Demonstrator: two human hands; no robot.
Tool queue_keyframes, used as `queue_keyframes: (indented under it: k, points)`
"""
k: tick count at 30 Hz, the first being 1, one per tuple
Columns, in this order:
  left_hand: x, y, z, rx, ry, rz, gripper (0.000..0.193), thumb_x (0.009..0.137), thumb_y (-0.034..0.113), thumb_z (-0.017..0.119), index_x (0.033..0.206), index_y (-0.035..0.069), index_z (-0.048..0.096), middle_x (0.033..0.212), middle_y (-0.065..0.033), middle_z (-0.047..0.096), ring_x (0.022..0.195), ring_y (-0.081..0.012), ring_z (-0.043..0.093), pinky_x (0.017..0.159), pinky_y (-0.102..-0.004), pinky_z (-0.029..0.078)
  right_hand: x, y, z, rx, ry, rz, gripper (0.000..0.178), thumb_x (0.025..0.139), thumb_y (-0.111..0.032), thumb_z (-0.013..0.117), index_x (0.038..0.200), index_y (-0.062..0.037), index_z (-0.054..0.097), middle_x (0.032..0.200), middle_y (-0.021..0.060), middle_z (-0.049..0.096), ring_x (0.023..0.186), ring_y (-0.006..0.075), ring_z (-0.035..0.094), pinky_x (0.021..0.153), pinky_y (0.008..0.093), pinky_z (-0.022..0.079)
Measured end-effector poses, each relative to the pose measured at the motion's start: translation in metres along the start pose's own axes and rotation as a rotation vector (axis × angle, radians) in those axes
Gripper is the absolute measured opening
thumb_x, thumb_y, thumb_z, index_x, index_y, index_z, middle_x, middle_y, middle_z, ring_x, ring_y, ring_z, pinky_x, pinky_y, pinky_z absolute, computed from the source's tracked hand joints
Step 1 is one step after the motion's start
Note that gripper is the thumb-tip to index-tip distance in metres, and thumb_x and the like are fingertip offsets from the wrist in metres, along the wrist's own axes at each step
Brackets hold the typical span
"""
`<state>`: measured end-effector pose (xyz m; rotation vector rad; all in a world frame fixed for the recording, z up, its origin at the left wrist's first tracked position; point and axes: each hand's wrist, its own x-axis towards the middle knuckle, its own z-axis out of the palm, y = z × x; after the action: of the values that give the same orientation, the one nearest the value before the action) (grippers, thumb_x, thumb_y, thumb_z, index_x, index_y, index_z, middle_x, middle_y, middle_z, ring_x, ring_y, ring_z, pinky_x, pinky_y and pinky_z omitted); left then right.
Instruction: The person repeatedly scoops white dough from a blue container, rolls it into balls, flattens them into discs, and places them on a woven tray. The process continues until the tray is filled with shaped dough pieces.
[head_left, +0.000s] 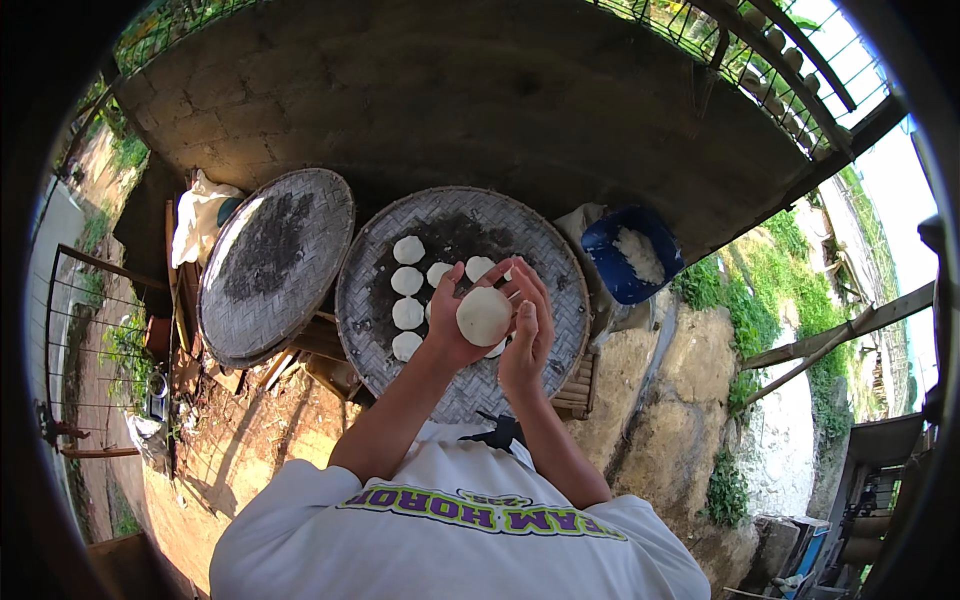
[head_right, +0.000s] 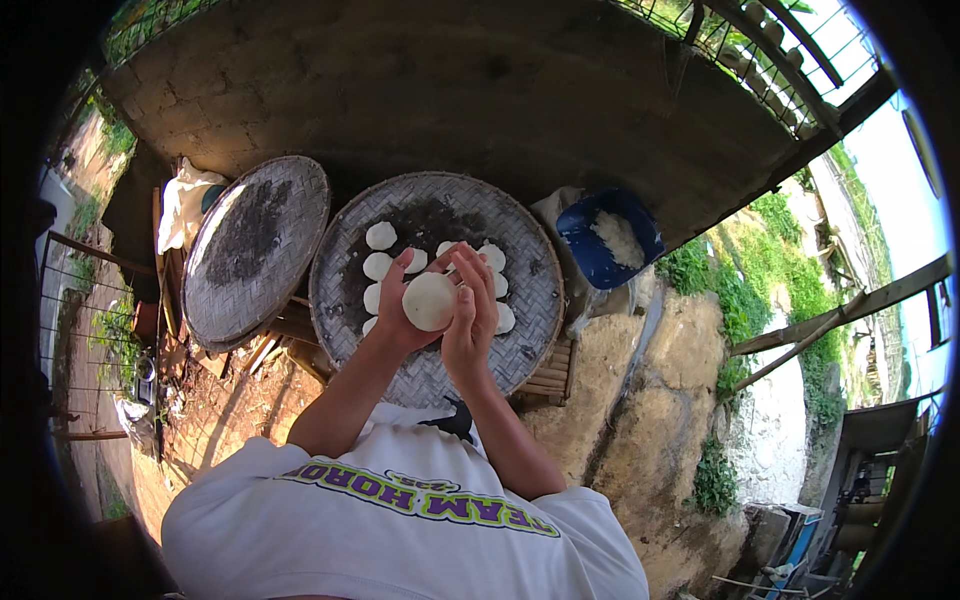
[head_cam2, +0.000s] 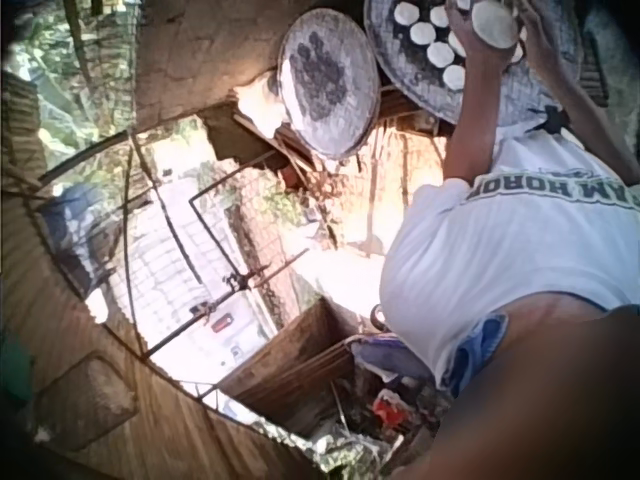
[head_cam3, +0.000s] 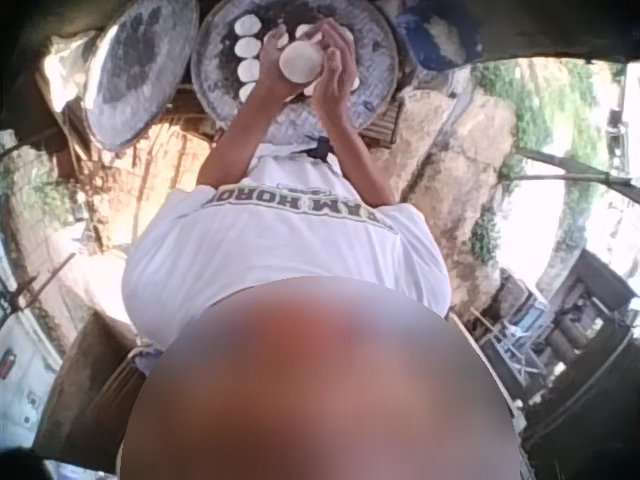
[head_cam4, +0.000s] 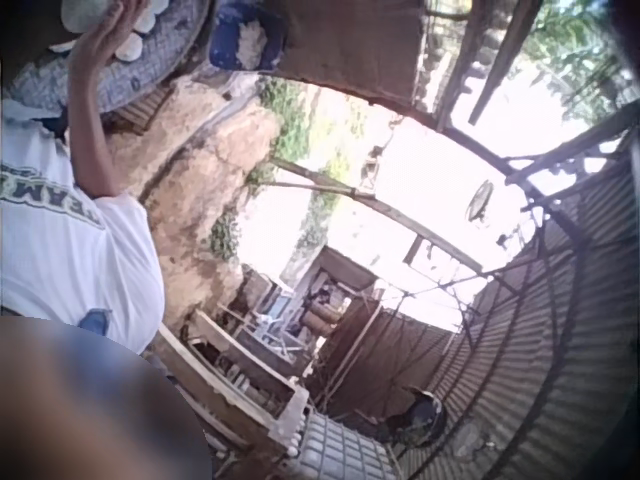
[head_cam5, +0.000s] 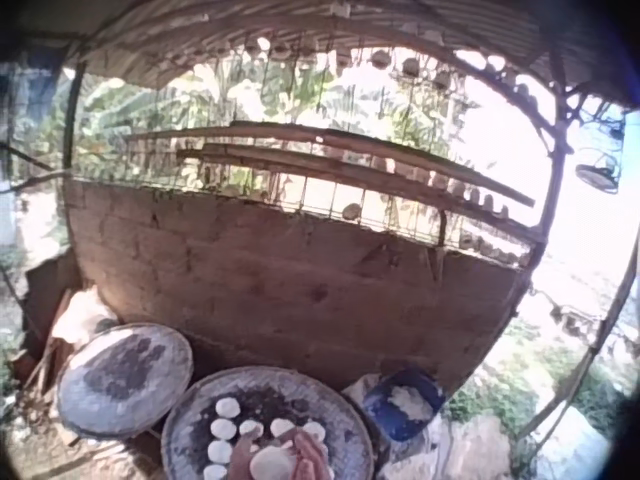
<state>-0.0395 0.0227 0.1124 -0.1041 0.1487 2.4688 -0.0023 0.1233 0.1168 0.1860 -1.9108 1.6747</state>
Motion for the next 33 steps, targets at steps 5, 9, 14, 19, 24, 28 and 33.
queue_keyframes:
  k: [5, 9, 14, 19, 24, 28, 33]
  points:
    - [0.003, 0.005, -0.001, 0.085, 0.136, 0.029, 0.064, 0.102, 0.054, 0.036, 0.15, 0.011, 0.042, 0.149, -0.0183, 0.049, 0.141, -0.0329, 0.045, 0.118, -0.0472, 0.037, 0.005, 0.008, -0.005, -0.09, -0.316, 0.068, 0.03, 0.098, -0.014, 0.058, 0.123, -0.0022, 0.069, 0.135, 0.0193, 0.061, 0.125, 0.031, 0.057, 0.107, 0.0431, 0.044]
    - [0.007, 0.015, -0.016, 0.108, 0.133, 0.135, 0.063, 0.104, 0.051, 0.035, 0.15, 0.008, 0.041, 0.15, -0.0203, 0.048, 0.14, -0.0316, 0.046, 0.117, -0.0454, 0.038, 0.005, 0.02, 0.002, -0.379, -0.197, -0.205, 0.036, 0.098, -0.016, 0.059, 0.131, -0.0019, 0.065, 0.142, 0.0196, 0.055, 0.138, 0.0304, 0.048, 0.112, 0.042, 0.041]
    - [0.02, 0.025, -0.038, 0.491, 0.362, 0.296, 0.07, 0.104, 0.051, 0.036, 0.155, 0.002, 0.033, 0.162, -0.0207, 0.031, 0.149, -0.028, 0.031, 0.12, -0.0392, 0.029, -0.008, 0.058, 0.019, 0.199, -0.192, 0.44, 0.052, 0.102, -0.024, 0.058, 0.147, -0.0002, 0.046, 0.139, 0.0177, 0.056, 0.132, 0.03, 0.054, 0.11, 0.0437, 0.045]
    - [0.005, 0.047, -0.078, 0.685, 0.66, 0.314, 0.075, 0.093, 0.056, 0.054, 0.156, 0.017, 0.041, 0.169, -0.0158, 0.018, 0.158, -0.0275, 0.007, 0.122, -0.0555, 0.001, -0.001, 0.149, 0.033, 0.835, 0.151, 1.376, 0.055, 0.1, -0.032, 0.062, 0.144, -0.0048, 0.043, 0.126, 0.0167, 0.059, 0.114, 0.0307, 0.064, 0.093, 0.0462, 0.057]
    - [-0.08, 0.07, -0.144, 0.468, 0.949, 0.444, 0.061, 0.101, 0.047, 0.046, 0.149, 0.009, 0.045, 0.155, -0.0147, 0.042, 0.147, -0.0292, 0.033, 0.12, -0.0528, 0.02, 0.036, 0.265, 0.07, 0.411, 0.029, 1.386, 0.041, 0.094, -0.025, 0.069, 0.129, -0.0086, 0.057, 0.117, 0.0129, 0.061, 0.106, 0.0338, 0.066, 0.09, 0.0484, 0.057]
    - [-0.162, 0.06, -0.173, 0.373, 1.258, 0.521, 0.059, 0.1, 0.045, 0.044, 0.145, 0.006, 0.045, 0.148, -0.0153, 0.05, 0.141, -0.029, 0.046, 0.116, -0.0514, 0.031, 0.071, 0.346, 0.115, -0.161, -0.373, 0.8, 0.04, 0.089, -0.021, 0.074, 0.125, -0.0076, 0.061, 0.123, 0.0132, 0.061, 0.112, 0.0346, 0.063, 0.089, 0.046, 0.055]
    - [-0.208, 0.033, -0.179, 0.259, 1.441, 0.618, 0.059, 0.101, 0.046, 0.043, 0.144, 0.006, 0.045, 0.149, -0.015, 0.049, 0.139, -0.0297, 0.046, 0.115, -0.0494, 0.033, 0.084, 0.407, 0.143, -0.676, -0.831, 0.017, 0.06, 0.091, -0.031, 0.07, 0.144, -0.0109, 0.05, 0.151, 0.0176, 0.046, 0.138, 0.0393, 0.045, 0.111, 0.0527, 0.04]
